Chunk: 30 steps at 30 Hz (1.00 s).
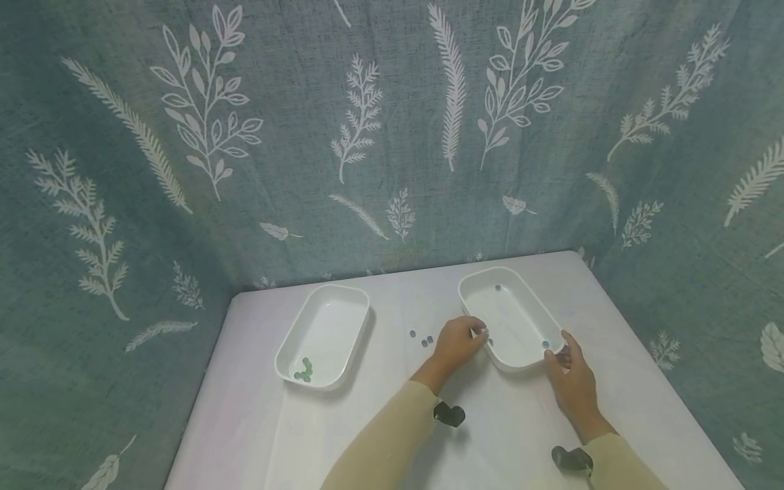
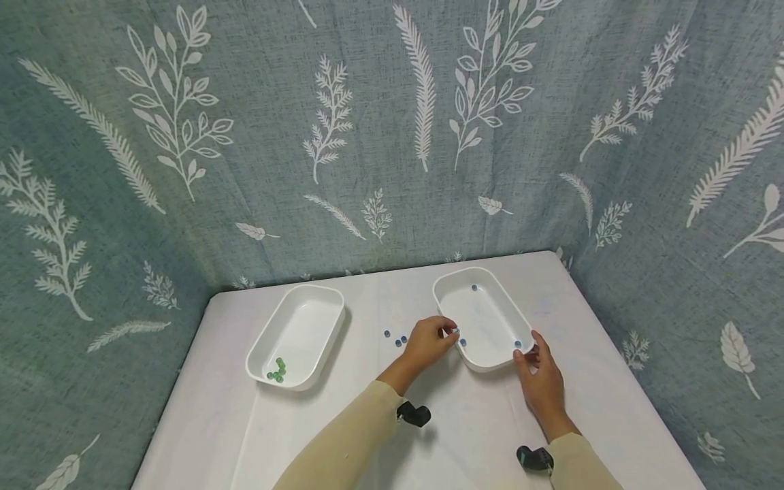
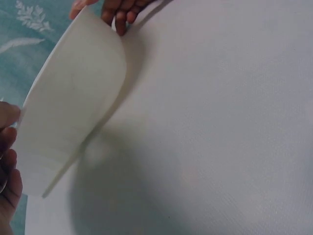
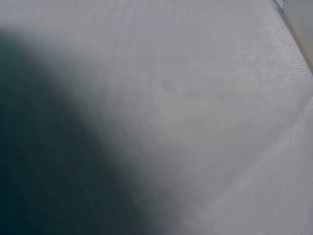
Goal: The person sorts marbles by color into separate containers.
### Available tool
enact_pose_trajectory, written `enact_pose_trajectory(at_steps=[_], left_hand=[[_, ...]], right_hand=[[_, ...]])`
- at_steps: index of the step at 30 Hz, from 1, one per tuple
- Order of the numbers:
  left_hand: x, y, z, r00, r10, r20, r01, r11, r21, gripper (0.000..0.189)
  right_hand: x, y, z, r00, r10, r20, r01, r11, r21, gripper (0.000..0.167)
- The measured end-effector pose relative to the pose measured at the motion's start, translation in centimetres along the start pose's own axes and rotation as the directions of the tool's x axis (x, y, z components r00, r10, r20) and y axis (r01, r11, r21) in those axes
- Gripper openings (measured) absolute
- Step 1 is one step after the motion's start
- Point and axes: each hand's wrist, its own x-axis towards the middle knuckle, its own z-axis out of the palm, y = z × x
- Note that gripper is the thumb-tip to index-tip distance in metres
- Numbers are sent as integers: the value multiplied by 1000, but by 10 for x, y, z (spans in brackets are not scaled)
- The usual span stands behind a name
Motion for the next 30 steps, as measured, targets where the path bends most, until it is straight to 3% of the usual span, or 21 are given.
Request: enact_pose_trajectory(at_steps=[17,30], left_hand=[[-2,-4,-5,999,-24,30,24,1000,11,17],[-10,-44,-28,999,-36,-6,36,993,114,18]], right_hand=[[3,0,-1,1000,-13,1,13,1000,-2,63],[4,-3,1,1000,-4,1,4,1000,-14,63]])
